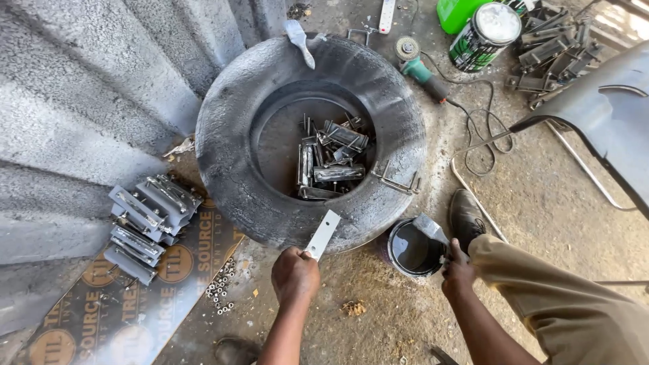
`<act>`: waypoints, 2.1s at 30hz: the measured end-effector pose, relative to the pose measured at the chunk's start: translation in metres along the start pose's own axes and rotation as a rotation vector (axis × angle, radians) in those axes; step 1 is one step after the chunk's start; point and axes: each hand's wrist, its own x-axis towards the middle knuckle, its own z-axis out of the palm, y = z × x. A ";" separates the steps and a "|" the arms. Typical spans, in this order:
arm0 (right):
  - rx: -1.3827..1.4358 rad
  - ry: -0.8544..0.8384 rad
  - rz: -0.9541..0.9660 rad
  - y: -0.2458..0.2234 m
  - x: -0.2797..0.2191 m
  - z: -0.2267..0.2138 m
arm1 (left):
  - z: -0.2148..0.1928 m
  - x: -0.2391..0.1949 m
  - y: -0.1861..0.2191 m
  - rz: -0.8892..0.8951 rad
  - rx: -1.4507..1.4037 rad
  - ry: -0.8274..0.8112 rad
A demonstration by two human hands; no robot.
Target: Painting small metal brackets with black paint using a handheld brush
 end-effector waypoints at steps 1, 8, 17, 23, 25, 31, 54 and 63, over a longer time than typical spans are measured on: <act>-0.002 0.001 0.002 -0.005 -0.010 0.002 | -0.001 0.000 -0.001 -0.003 0.001 -0.002; -0.616 0.335 -0.092 -0.052 -0.082 0.029 | -0.002 -0.007 0.004 0.000 0.020 -0.021; -1.417 -0.372 -1.268 -0.109 -0.063 0.138 | 0.010 0.006 0.001 0.199 0.005 0.013; -1.341 -0.471 -1.347 -0.142 -0.051 0.152 | 0.004 -0.003 0.005 0.482 -0.016 0.084; -1.282 -0.507 -1.307 -0.168 -0.092 0.145 | -0.002 -0.006 0.005 0.492 -0.023 0.098; -0.915 -0.949 -1.402 -0.196 -0.202 0.099 | -0.006 -0.009 0.009 0.695 -0.106 0.231; -0.804 -1.250 -1.442 -0.205 -0.232 0.112 | -0.005 0.008 0.006 1.075 -0.007 0.343; -0.886 -1.433 -1.325 -0.205 -0.226 0.113 | 0.004 0.015 0.002 1.069 -0.015 0.352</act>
